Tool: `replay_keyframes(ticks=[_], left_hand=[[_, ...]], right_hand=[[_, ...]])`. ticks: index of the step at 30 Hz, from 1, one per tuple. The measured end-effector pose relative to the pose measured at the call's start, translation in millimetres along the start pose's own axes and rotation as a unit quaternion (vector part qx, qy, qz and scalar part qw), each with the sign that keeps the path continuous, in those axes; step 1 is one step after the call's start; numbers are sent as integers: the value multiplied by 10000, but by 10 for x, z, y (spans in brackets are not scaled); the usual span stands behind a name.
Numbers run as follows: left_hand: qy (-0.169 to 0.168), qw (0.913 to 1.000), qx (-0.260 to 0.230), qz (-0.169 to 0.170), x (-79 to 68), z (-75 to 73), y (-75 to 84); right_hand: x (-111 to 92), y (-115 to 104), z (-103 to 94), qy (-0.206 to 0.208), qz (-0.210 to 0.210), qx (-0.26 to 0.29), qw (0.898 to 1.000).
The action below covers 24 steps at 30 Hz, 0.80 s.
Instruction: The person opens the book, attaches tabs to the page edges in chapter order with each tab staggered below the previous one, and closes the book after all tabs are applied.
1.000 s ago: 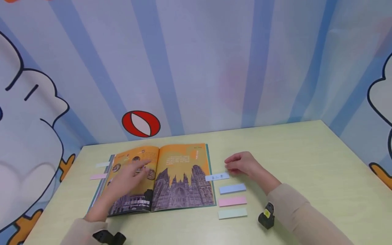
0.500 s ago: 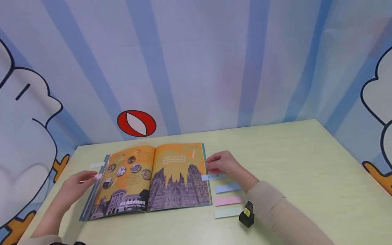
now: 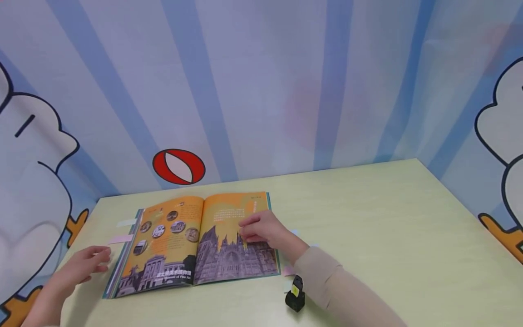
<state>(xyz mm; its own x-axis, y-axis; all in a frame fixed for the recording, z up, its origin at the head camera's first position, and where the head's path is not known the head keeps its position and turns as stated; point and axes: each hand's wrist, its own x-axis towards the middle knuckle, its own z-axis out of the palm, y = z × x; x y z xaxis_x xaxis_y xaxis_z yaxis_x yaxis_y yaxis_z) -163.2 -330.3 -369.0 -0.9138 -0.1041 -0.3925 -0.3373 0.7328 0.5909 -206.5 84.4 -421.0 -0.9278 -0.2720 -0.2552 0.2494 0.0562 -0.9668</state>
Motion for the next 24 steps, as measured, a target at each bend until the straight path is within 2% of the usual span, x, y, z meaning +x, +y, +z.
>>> replay_keyframes(ticks=[4,9,16,24], left_hand=[[-207,9997,-82,-85,24,45,-15],[-197,9997,-73,-99,18,84,17],[-70,9999,69,-122,24,135,55],[-121,9994,218,-238,53,174,62]], right_hand=[[3,-19,188,-372,-83,195,9991],[-15,-31,395,-697,-156,416,9966],[-13,-15,609,-891,-45,710,9935],[-42,24,754,-973,38,771,9923]])
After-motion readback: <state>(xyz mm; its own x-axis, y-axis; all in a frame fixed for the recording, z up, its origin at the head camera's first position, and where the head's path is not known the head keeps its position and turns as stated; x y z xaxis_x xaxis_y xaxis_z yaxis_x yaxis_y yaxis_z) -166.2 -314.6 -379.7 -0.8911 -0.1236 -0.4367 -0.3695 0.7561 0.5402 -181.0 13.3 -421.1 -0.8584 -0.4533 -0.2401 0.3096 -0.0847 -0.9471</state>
